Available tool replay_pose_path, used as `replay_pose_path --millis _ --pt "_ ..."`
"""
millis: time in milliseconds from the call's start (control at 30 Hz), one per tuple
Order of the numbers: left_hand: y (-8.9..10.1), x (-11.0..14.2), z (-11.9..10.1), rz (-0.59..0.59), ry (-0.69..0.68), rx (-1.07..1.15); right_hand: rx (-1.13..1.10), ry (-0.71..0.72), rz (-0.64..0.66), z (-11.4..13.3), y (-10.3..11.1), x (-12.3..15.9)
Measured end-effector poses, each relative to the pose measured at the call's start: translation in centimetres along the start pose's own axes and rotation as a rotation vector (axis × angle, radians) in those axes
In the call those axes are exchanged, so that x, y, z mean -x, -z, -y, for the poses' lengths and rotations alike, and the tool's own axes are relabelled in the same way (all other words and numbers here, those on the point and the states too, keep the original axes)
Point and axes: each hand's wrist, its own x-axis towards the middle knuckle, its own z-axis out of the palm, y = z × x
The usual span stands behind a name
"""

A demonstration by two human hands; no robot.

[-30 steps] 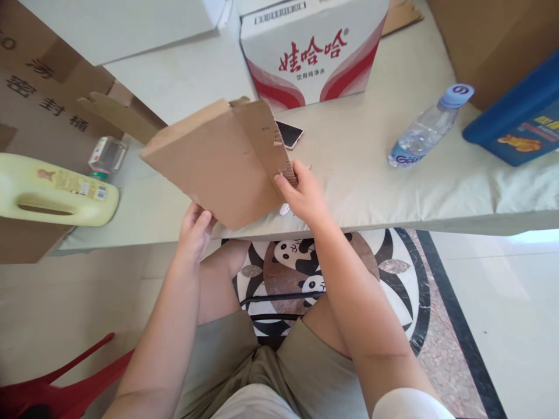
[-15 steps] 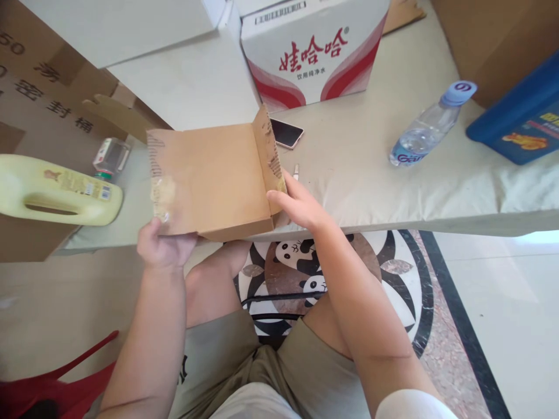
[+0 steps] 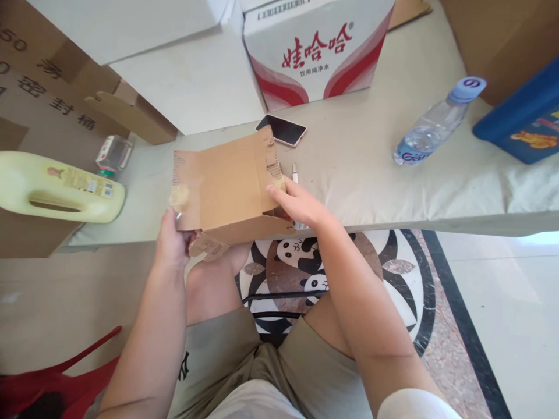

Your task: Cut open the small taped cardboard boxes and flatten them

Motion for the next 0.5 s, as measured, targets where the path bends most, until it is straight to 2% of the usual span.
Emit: replay_pose_path --millis 100,200,267,400,500 --pt "0.7 0.2 0.6 -0.055 0.121 -0.078 -0.073 0.019 0.025 0.1 -0.4 0.0" --pt "1.1 0.3 0.9 -0.022 0.117 -0.029 -0.176 -0.009 0.007 -0.1 -0.9 -0.3" --pt "1.3 0.1 1.0 -0.012 0.095 0.026 -0.249 -0.046 -0.01 -0.3 -1.1 -0.5" --pt "1.6 -0.6 1.2 -0.143 0.008 -0.097 -0.342 -0.069 -0.023 -0.3 -1.1 -0.5" --pt "1.5 -0.4 1.3 -0.03 -0.065 -0.108 -0.387 -0.07 0.018 0.1 -0.8 0.0"
